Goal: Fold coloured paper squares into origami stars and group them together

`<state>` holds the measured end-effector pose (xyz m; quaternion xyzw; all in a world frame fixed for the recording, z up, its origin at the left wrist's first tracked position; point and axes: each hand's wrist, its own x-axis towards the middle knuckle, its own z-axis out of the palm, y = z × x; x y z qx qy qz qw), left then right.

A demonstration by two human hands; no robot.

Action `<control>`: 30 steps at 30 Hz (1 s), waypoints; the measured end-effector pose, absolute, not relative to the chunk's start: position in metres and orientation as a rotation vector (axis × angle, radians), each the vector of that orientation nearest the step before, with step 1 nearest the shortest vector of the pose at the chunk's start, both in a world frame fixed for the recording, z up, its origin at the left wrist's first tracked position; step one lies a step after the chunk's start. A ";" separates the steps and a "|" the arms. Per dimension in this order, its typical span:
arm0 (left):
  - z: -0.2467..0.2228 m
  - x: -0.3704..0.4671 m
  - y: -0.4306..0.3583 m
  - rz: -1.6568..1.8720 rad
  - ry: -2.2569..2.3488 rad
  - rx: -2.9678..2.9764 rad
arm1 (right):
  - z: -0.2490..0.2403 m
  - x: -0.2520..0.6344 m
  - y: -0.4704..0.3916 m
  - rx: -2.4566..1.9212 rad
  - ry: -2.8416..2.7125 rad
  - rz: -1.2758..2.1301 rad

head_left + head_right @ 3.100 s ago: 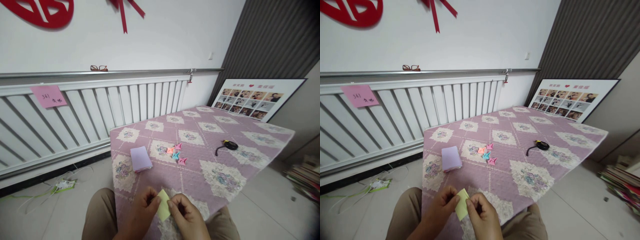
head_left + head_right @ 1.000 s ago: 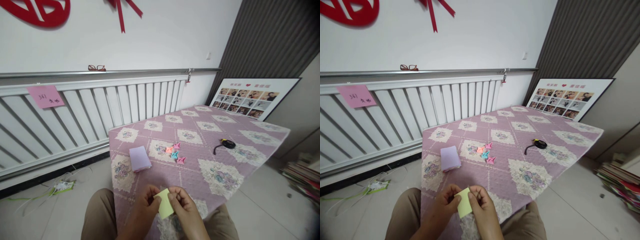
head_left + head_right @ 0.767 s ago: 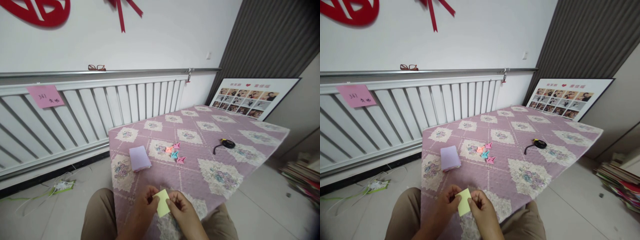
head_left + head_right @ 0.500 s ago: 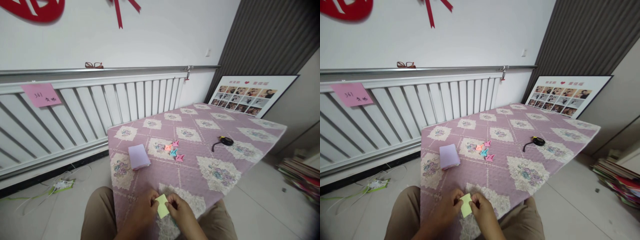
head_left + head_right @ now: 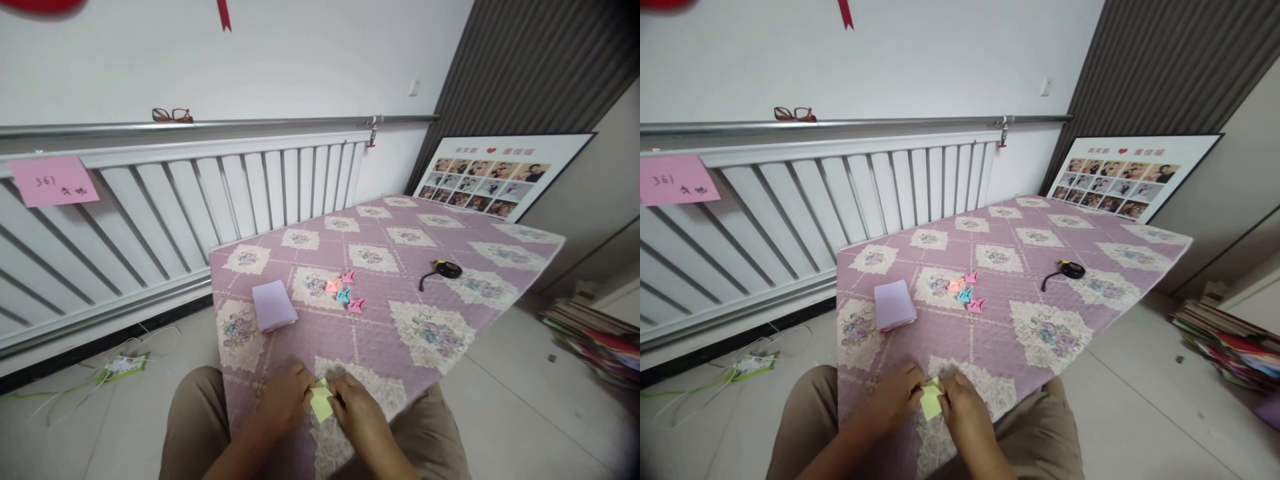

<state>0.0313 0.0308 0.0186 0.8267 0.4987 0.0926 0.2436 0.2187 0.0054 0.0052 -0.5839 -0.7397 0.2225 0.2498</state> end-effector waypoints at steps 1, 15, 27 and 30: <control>0.019 0.031 0.032 0.238 1.353 2.273 | 0.006 0.219 0.005 -1.592 -2.033 0.590; 0.018 0.026 0.032 0.106 1.266 2.467 | -0.001 0.229 0.001 -1.522 -2.228 0.408; 0.005 0.023 0.031 0.068 1.228 2.580 | -0.018 0.233 -0.004 -1.389 -2.359 0.041; 0.004 0.020 0.028 0.078 1.201 2.624 | -0.017 0.235 -0.005 -1.337 -2.345 0.011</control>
